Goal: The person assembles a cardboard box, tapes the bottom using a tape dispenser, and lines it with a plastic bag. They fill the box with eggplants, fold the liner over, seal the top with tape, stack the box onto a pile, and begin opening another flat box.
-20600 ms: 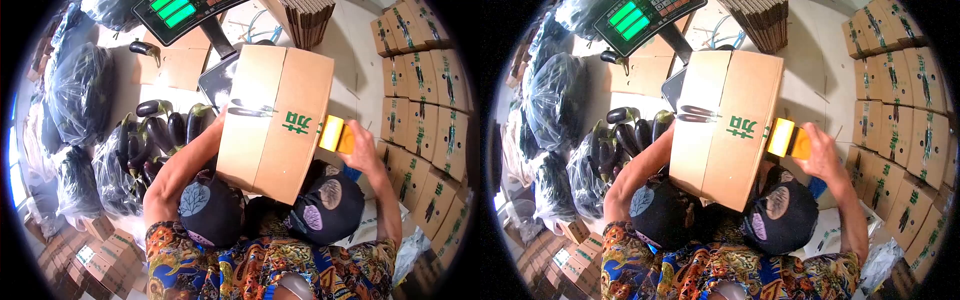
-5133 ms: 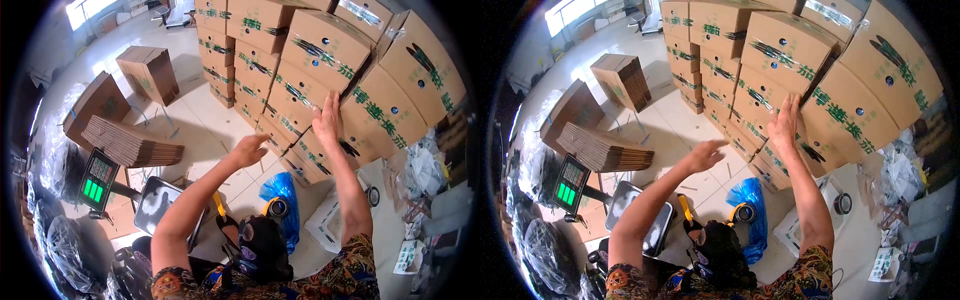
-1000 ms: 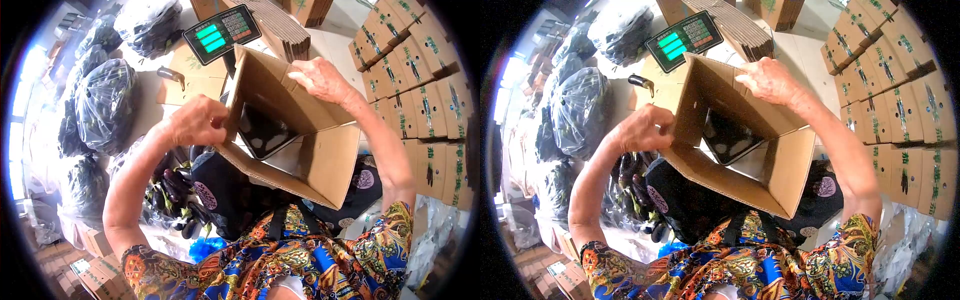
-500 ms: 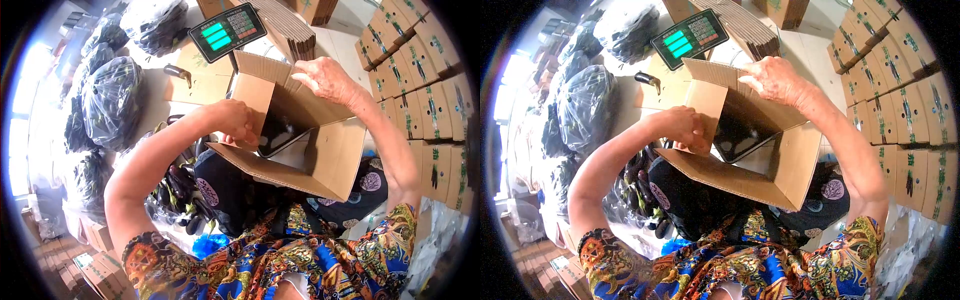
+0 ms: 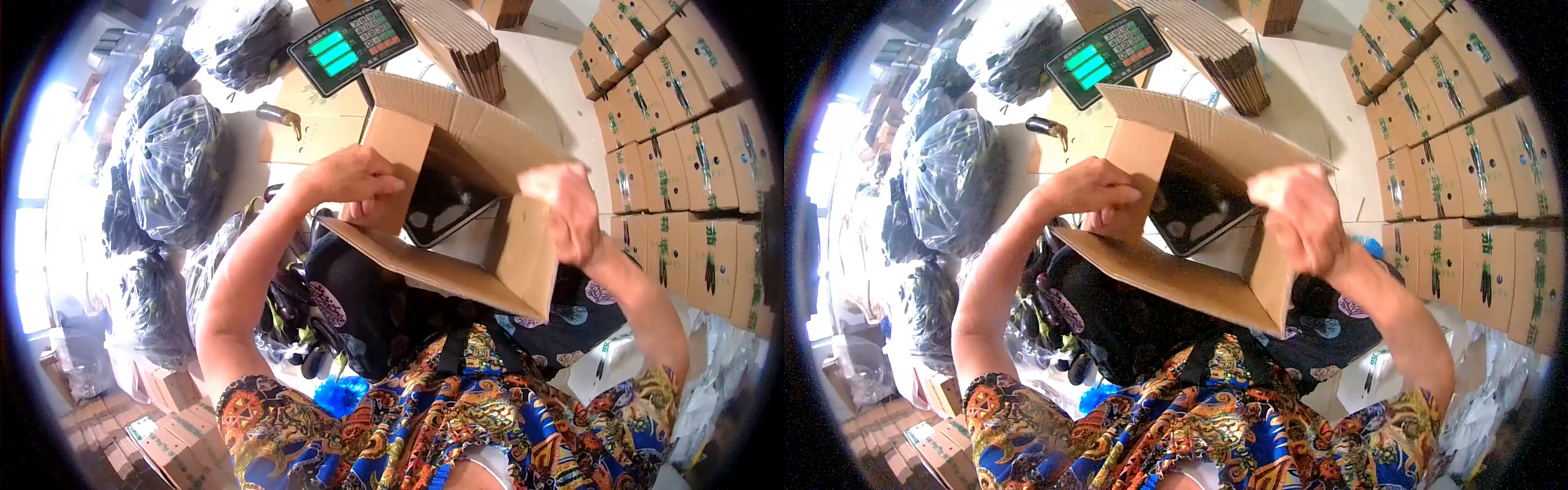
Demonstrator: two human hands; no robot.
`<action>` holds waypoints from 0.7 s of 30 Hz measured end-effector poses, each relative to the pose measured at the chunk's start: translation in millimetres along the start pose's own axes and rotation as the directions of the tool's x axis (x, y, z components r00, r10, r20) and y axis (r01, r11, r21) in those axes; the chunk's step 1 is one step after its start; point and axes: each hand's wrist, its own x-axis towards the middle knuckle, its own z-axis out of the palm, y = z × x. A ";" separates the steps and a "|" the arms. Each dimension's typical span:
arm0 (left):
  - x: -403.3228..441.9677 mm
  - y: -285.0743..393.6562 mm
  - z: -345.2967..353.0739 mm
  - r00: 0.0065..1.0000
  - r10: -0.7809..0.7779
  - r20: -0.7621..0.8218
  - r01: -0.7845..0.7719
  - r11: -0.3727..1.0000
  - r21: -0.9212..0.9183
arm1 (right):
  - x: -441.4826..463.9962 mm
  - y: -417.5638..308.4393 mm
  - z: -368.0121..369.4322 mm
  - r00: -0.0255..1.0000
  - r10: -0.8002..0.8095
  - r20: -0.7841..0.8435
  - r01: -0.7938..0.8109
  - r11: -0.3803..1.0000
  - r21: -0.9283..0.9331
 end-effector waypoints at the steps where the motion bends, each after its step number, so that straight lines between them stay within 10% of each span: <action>1: -4.2 3.6 -9.8 0.999 -0.036 -0.017 0.034 0.996 -0.083 | 15.4 4.7 3.6 0.999 0.017 -0.041 -0.018 0.999 -0.029; 5: -24.1 0.2 -26.4 0.918 -0.392 0.061 0.383 0.837 -0.391 | 61.4 19.2 22.7 0.994 -0.101 -0.051 0.097 0.993 -0.074; 8: -18.6 -8.7 -18.1 0.970 -0.242 0.008 0.231 0.912 -0.339 | 37.1 30.1 83.8 0.905 0.009 0.426 0.007 0.999 -0.037; 13: -31.7 -10.4 -24.4 0.916 -0.402 -0.001 0.354 0.808 -0.471 | 48.9 30.6 110.7 0.973 -0.072 0.220 0.116 0.974 -0.195; 18: -76.3 -15.0 -0.2 0.870 -0.349 -0.348 -0.175 0.443 -0.879 | 41.4 49.2 132.4 0.936 -0.083 0.343 0.158 0.967 -0.197; 21: -65.4 33.9 17.5 0.634 -0.443 -0.633 -0.185 0.708 -0.681 | 42.3 50.7 141.0 0.916 -0.048 0.399 0.136 0.971 -0.194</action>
